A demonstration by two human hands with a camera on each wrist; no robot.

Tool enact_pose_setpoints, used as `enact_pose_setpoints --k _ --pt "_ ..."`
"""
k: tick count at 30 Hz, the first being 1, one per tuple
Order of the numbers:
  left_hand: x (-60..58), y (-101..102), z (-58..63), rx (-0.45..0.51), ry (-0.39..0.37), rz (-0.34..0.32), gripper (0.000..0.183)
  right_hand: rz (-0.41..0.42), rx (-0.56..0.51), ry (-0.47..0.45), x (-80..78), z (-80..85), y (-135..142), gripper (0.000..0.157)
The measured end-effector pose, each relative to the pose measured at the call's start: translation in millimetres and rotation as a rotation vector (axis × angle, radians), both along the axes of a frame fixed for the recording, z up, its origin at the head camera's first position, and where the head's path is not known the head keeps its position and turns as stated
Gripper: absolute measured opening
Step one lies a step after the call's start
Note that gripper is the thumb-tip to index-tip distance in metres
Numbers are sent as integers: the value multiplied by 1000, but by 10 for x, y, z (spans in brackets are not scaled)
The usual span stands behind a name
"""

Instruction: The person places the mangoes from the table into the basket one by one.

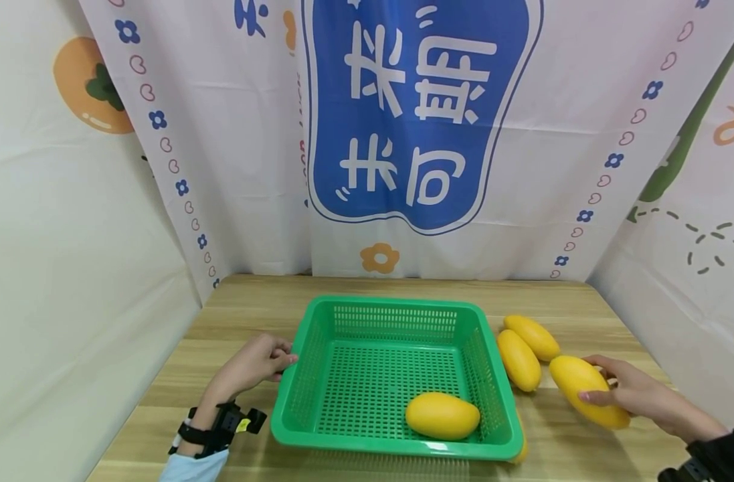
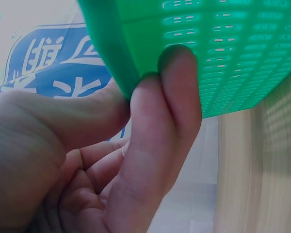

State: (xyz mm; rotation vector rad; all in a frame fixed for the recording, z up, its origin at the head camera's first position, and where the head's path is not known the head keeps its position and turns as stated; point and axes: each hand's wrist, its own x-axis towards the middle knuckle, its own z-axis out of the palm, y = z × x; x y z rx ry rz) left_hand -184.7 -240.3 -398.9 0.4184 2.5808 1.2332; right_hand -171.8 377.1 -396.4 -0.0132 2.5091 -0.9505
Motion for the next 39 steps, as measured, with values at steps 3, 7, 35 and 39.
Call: enact_pose_setpoints --k 3,7,35,39 --pt "1 1 -2 -2 3 2 32 10 0 18 9 26 -12 75" --pt "0 2 -7 -1 4 3 32 18 -2 24 10 42 -25 75" --pt "14 -2 0 2 -2 5 33 138 -60 136 150 272 -369 74" --pt "12 -4 0 0 1 -1 32 144 -88 137 163 289 -444 75"
